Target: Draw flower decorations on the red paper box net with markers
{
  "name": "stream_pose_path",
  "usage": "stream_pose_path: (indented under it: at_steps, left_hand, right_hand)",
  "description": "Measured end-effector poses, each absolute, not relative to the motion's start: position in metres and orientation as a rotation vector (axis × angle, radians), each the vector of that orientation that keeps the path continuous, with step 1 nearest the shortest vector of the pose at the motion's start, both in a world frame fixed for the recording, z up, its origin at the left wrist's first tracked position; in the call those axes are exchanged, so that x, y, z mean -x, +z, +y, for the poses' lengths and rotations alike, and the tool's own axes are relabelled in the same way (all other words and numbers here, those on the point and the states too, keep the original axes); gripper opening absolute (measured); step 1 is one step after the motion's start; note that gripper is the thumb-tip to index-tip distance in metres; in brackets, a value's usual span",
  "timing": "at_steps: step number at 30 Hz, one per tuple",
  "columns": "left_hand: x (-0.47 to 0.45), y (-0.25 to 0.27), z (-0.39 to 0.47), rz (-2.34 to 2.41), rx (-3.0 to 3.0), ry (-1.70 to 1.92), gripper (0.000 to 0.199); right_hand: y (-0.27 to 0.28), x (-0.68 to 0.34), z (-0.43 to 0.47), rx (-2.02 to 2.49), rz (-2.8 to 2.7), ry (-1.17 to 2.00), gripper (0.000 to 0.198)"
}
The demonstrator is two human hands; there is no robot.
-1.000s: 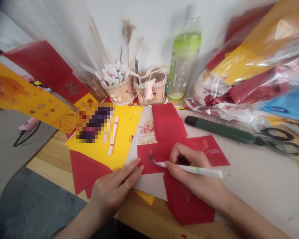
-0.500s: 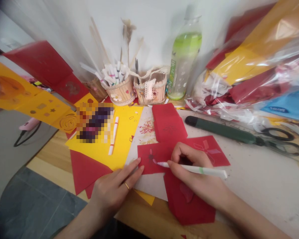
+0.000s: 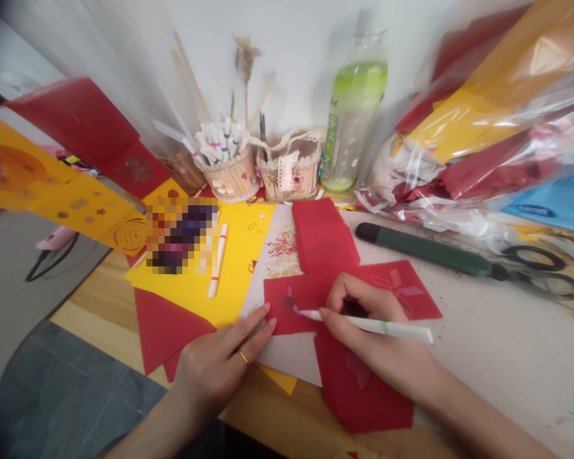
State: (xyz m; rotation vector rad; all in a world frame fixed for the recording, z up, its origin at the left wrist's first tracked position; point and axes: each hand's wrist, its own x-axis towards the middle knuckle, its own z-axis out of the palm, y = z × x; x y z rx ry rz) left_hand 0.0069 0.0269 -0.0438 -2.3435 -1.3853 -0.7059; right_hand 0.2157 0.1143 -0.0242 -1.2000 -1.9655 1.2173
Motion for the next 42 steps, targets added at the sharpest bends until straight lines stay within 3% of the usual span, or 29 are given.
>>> stream_pose_path:
  at_steps: [42]
  left_hand:
    - [-0.006, -0.0448, 0.0267, -1.386, 2.344, -0.663, 0.03]
  right_hand:
    - [-0.0251, -0.2162, 0.114, 1.251, -1.945, 1.22, 0.022]
